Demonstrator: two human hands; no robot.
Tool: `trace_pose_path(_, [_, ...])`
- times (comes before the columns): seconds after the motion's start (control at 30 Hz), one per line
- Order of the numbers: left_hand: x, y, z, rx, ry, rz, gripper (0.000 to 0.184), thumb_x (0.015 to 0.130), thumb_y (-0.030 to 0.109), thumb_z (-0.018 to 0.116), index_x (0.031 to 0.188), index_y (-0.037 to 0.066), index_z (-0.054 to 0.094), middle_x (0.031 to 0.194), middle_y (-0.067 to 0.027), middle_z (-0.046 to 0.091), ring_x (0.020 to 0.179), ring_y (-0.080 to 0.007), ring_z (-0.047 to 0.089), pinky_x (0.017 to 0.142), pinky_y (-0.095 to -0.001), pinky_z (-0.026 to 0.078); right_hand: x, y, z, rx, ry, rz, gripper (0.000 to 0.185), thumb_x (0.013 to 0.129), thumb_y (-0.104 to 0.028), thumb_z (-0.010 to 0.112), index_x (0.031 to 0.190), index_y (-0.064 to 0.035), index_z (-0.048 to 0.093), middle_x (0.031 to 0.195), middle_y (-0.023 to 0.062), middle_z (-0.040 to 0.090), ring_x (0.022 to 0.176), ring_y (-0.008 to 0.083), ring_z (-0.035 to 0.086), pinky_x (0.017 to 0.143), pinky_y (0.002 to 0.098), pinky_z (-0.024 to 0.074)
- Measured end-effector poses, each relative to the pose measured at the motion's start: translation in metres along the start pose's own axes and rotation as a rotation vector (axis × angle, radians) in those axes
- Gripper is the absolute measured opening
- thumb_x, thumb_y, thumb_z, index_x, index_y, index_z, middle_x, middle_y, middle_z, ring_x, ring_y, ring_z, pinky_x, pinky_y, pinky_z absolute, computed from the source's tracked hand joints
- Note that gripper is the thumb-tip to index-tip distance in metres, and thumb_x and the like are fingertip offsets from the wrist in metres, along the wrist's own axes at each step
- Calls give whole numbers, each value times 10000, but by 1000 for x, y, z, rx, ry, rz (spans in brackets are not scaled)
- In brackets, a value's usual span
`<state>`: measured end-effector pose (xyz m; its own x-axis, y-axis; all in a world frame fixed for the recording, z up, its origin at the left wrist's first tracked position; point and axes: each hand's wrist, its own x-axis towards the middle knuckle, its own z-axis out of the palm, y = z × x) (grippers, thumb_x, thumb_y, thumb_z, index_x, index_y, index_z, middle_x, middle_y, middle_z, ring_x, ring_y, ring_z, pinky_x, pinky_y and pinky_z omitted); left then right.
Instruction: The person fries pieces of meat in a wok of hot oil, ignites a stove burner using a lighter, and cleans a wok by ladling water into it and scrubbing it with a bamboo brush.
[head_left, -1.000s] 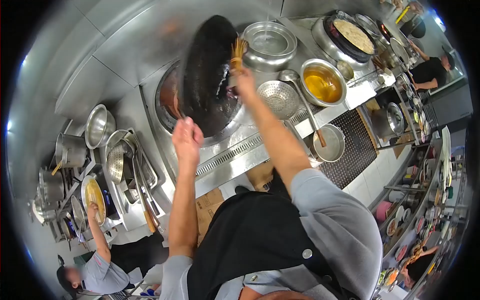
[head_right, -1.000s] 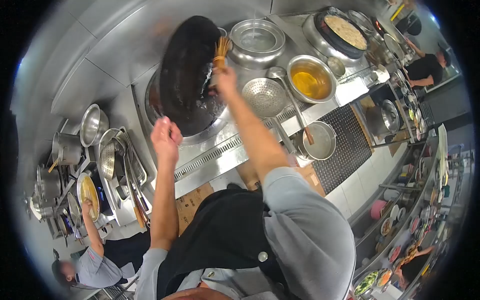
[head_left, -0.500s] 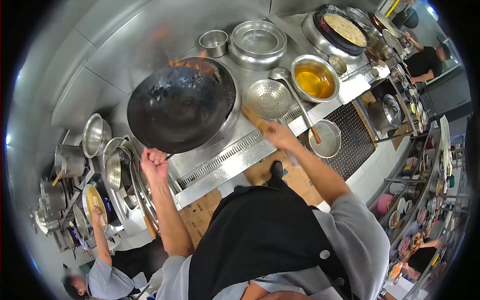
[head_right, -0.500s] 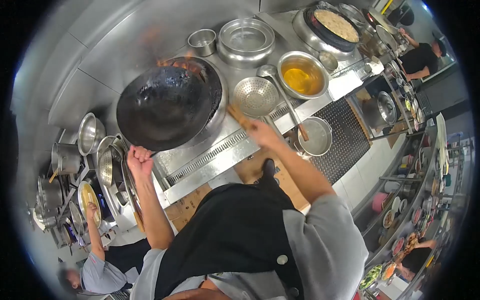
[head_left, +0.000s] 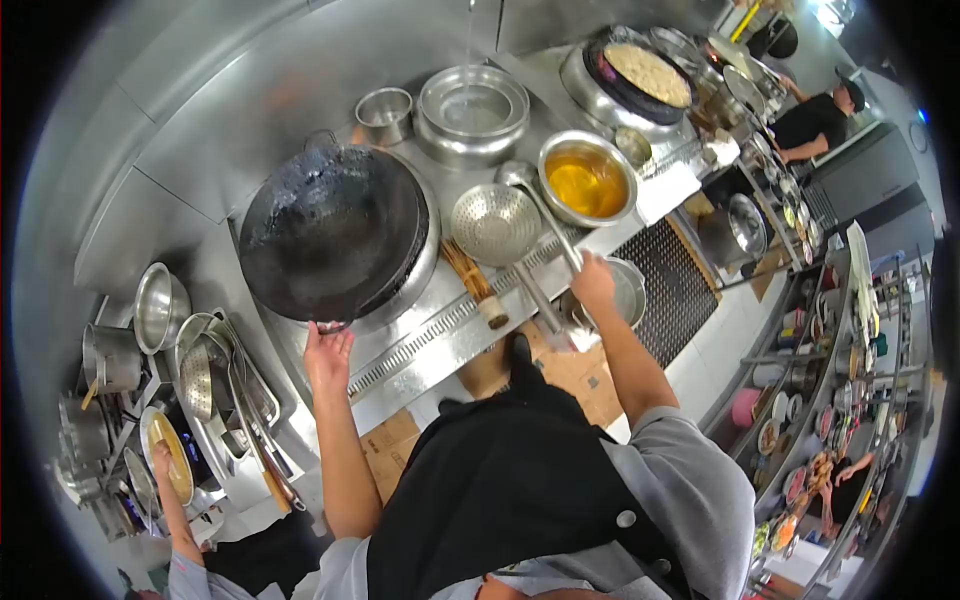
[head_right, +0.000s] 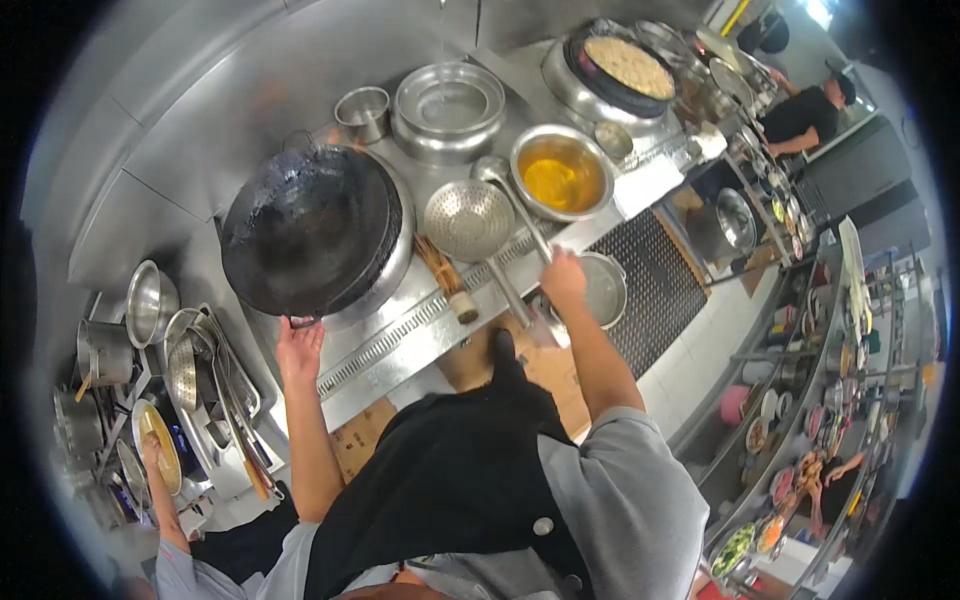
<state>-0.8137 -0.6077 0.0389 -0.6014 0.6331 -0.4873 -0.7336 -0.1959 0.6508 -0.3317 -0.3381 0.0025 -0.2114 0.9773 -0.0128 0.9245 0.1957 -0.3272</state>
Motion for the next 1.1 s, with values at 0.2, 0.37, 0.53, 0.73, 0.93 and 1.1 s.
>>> trace_pose_path(0.2, [14, -40, 5, -23, 5, 61, 252, 1085, 236, 496, 1065, 6, 596, 961, -140, 684, 892, -268, 697, 890, -433, 595, 29, 35, 27, 23, -146, 138, 442, 842, -194, 645, 1232, -15, 537, 958, 303, 702, 904, 489, 684, 802, 575, 535])
trace_pose_path(0.37, [-11, -53, 34, -26, 73, 134, 258, 1080, 238, 504, 1080, -6, 589, 958, -136, 682, 895, -265, 698, 886, -436, 595, -6, 37, 53, 362, -31, 1, 343, 865, -261, 713, 998, 30, 592, 792, 262, 663, 764, 425, 684, 713, 510, 521])
trace_pose_path(0.53, [-18, -50, 42, 72, 106, 114, 232, 1058, 252, 540, 1036, 24, 583, 942, -126, 677, 836, -252, 695, 802, -405, 597, 99, -25, -29, 488, 47, -362, 402, 884, -216, 713, 1169, 46, 605, 980, 285, 674, 924, 434, 662, 840, 472, 508])
trace_pose_path(0.73, [-25, -69, 58, 64, 197, 250, 168, 1023, 187, 603, 944, 42, 569, 855, -89, 658, 744, -215, 692, 687, -350, 605, 319, -104, -21, 88, 4, -319, 362, 910, -228, 654, 1152, 37, 614, 1016, 269, 700, 912, 422, 696, 804, 454, 570])
trace_pose_path(0.93, [-31, -74, 71, 64, 257, 273, 132, 1022, 155, 607, 953, 48, 571, 848, -84, 660, 741, -193, 685, 698, -343, 607, 326, -149, -29, 1621, -854, 413, 191, 977, -157, 608, 809, -104, 534, 715, 47, 573, 573, 133, 545, 497, 295, 460])
trace_pose_path(1.1, [-16, -66, 55, 76, 222, 278, 123, 1024, 138, 600, 949, 50, 560, 862, -82, 663, 726, -198, 681, 691, -334, 603, 284, -134, -30, 1993, -960, 460, 166, 988, -195, 597, 867, -120, 513, 708, -4, 552, 556, 113, 545, 499, 263, 442])
